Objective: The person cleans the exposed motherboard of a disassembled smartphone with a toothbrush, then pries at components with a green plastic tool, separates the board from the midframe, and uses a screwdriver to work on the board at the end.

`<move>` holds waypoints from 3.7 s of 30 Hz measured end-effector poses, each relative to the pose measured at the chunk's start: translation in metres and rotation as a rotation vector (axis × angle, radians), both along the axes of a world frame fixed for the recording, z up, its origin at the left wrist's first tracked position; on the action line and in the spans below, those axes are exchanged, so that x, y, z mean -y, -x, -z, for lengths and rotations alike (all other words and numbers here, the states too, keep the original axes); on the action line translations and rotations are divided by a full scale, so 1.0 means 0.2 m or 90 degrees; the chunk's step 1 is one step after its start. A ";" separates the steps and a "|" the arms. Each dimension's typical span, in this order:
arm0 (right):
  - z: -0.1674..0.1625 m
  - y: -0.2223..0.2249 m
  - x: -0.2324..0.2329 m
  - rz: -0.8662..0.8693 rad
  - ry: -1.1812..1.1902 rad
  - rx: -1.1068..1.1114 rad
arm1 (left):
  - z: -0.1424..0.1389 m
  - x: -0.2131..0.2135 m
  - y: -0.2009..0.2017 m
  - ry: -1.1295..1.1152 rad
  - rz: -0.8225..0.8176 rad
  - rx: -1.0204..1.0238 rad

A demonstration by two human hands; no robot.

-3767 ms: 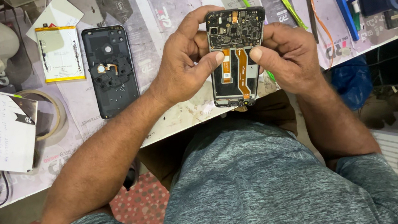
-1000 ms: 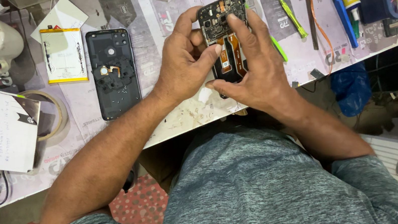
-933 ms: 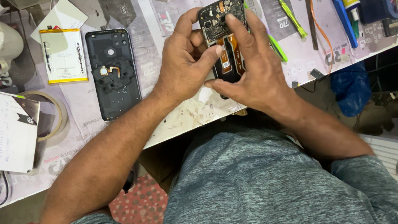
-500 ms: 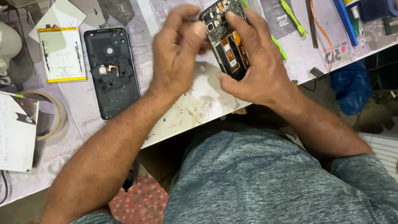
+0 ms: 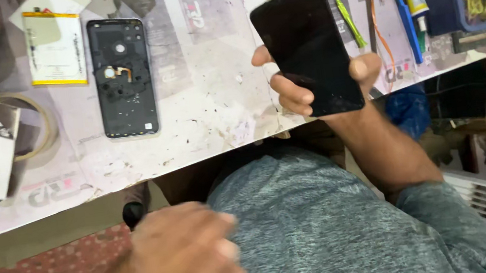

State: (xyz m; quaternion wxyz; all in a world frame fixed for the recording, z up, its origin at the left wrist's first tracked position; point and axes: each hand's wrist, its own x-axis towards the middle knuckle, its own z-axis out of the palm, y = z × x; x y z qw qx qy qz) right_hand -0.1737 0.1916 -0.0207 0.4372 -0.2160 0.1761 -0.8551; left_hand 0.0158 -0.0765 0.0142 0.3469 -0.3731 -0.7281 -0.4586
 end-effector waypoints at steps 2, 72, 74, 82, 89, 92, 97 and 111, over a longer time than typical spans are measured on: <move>0.02 0.01 0.01 -0.021 0.035 0.043 | 0.16 0.08 -0.17 0.018 -0.150 0.224; 0.35 -0.10 0.09 0.441 -0.480 -0.336 | 1.36 0.05 -0.47 -0.434 -0.199 0.990; 0.35 -0.10 0.10 0.439 -0.475 -0.329 | 1.35 0.04 -0.46 -0.395 -0.213 1.011; 0.34 -0.10 0.08 0.434 -0.488 -0.332 | 1.31 -0.01 -0.50 -0.303 -0.265 1.057; 0.35 -0.09 0.08 0.427 -0.453 -0.351 | 1.31 0.13 -0.52 -0.022 -0.356 1.156; 0.33 -0.10 0.08 0.439 -0.444 -0.327 | 1.20 0.24 -0.51 0.168 -0.388 1.218; 0.30 -0.10 0.09 0.440 -0.434 -0.320 | 0.52 0.30 -0.43 -0.022 -0.129 0.918; 0.29 -0.11 0.03 0.474 -0.451 -0.352 | -0.67 0.21 -0.04 0.149 -0.214 0.161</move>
